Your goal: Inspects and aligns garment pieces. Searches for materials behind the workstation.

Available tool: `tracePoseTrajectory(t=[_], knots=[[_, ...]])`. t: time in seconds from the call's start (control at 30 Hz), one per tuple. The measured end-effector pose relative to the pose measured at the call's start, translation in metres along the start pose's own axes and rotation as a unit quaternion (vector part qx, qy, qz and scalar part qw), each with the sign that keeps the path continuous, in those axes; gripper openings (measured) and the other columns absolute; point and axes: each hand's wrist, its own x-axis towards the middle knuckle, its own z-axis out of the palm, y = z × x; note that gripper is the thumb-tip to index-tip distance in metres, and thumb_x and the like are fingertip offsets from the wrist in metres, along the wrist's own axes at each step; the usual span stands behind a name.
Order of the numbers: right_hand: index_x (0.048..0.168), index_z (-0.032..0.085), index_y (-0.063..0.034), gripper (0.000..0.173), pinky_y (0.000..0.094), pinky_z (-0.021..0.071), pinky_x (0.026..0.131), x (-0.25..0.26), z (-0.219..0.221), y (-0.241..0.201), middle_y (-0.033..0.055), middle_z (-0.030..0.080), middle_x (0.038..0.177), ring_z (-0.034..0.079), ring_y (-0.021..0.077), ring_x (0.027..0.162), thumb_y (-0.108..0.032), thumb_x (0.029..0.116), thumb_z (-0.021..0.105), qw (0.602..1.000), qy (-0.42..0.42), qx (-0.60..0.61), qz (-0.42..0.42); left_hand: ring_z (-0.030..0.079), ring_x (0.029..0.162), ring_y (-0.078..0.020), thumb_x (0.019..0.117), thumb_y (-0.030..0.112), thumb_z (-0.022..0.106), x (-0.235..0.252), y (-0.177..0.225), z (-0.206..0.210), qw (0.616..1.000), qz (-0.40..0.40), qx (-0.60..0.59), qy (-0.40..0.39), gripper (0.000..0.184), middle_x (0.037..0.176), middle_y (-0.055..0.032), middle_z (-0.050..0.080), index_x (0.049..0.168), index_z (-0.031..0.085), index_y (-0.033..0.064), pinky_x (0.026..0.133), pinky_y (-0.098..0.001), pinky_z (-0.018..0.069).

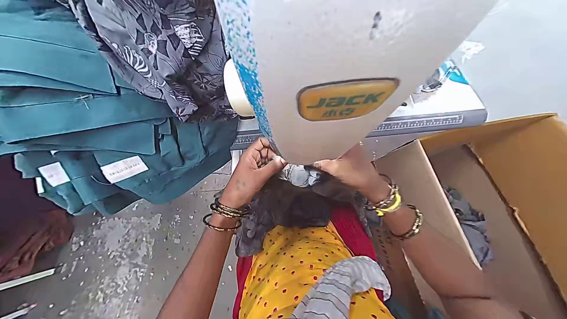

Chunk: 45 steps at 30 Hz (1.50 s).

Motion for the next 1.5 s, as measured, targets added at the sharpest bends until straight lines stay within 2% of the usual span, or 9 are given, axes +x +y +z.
tracePoseTrajectory(t=[0.13,0.23,0.37,0.47,0.53,0.73,1.03,1.33,1.5], knots=[[0.081,0.057,-0.0136,0.03,0.015,0.0416,0.055,0.004,0.012,-0.007,-0.0103,0.051,0.064,0.048,-0.0052,0.058,-0.015,0.0752,0.086,0.997,0.049,-0.011,0.055,0.065,0.073,-0.0004,0.0923,0.0,0.065,-0.003,-0.009,-0.003,0.998,-0.025,-0.059,0.007,0.019,0.077,0.0093,0.067,0.102,0.058,0.0151,0.072,-0.0177,0.0551],[0.08,0.054,-0.0152,0.033,0.017,0.0417,0.054,0.003,0.015,-0.01,-0.0101,0.049,0.063,0.048,-0.0037,0.057,-0.015,0.0748,0.087,0.994,0.049,-0.008,0.097,0.066,0.074,-0.0002,0.0934,0.003,0.065,-0.008,-0.015,-0.006,0.997,-0.021,-0.076,-0.007,0.019,0.078,0.0091,0.068,0.105,0.057,0.0157,0.073,-0.0176,0.0554],[0.083,0.056,-0.0129,0.03,0.017,0.0425,0.055,0.004,0.011,-0.009,-0.0089,0.05,0.065,0.048,-0.0029,0.058,-0.011,0.0757,0.085,0.995,0.027,0.013,0.095,0.066,0.076,-0.0016,0.0936,0.005,0.065,-0.008,-0.021,-0.005,0.996,-0.012,-0.089,-0.016,0.019,0.081,0.0073,0.069,0.106,0.056,0.0155,0.075,-0.019,0.0556],[0.097,0.057,-0.0097,0.023,0.0152,0.0502,0.065,0.001,-0.011,-0.006,-0.007,0.057,0.076,0.056,-0.0032,0.068,-0.01,0.0865,0.077,0.992,-0.085,0.06,0.066,0.066,0.076,-0.003,0.0927,0.007,0.067,-0.012,-0.019,-0.007,0.996,0.002,-0.083,-0.014,0.02,0.082,0.0062,0.069,0.108,0.057,0.0142,0.074,-0.0201,0.056],[0.101,0.054,-0.0117,0.019,0.0148,0.0512,0.07,-0.003,-0.021,0.0,-0.0075,0.058,0.081,0.058,-0.0039,0.075,-0.011,0.0934,0.071,0.989,-0.121,0.072,0.053,0.066,0.077,-0.0031,0.0928,0.008,0.068,-0.015,-0.018,-0.007,0.997,0.011,-0.078,-0.017,0.022,0.083,0.0061,0.069,0.11,0.056,0.0147,0.075,-0.0205,0.0562],[0.103,0.05,-0.0123,0.017,0.0111,0.045,0.061,-0.003,-0.016,0.004,-0.0093,0.052,0.079,0.049,-0.0066,0.065,-0.005,0.0957,0.063,0.993,-0.031,0.087,0.075,0.065,0.073,0.0003,0.091,-0.006,0.065,-0.002,0.003,0.006,0.996,-0.035,-0.072,0.036,0.031,0.08,0.0091,0.065,0.111,0.054,0.015,0.071,-0.0167,0.0561],[0.104,0.049,-0.0129,0.018,0.0091,0.0427,0.059,-0.003,-0.013,0.002,-0.0097,0.051,0.078,0.048,-0.0078,0.063,-0.004,0.0958,0.063,0.992,-0.021,0.084,0.096,0.065,0.075,0.0023,0.0899,-0.008,0.064,-0.001,0.004,0.005,0.996,-0.041,-0.073,0.028,0.033,0.081,0.0105,0.067,0.109,0.054,0.0173,0.071,-0.0153,0.0563],[0.101,0.049,-0.0116,0.015,0.0112,0.0441,0.063,-0.006,-0.005,0.006,-0.0093,0.049,0.077,0.05,-0.0066,0.066,-0.004,0.0964,0.06,0.991,0.011,0.083,0.1,0.065,0.075,0.0006,0.0918,-0.007,0.063,0.002,0.003,0.005,0.995,-0.052,-0.075,0.031,0.027,0.08,0.0093,0.066,0.107,0.054,0.0145,0.073,-0.0166,0.056],[0.101,0.049,-0.0105,0.014,0.0126,0.0479,0.069,-0.007,0.0,0.006,-0.0103,0.052,0.077,0.053,-0.007,0.07,-0.004,0.0967,0.061,0.989,0.027,0.106,0.098,0.066,0.076,0.0003,0.0909,-0.006,0.064,0.003,0.001,0.006,0.995,-0.056,-0.081,0.036,0.026,0.08,0.0096,0.067,0.105,0.055,0.0143,0.074,-0.0173,0.0563]])
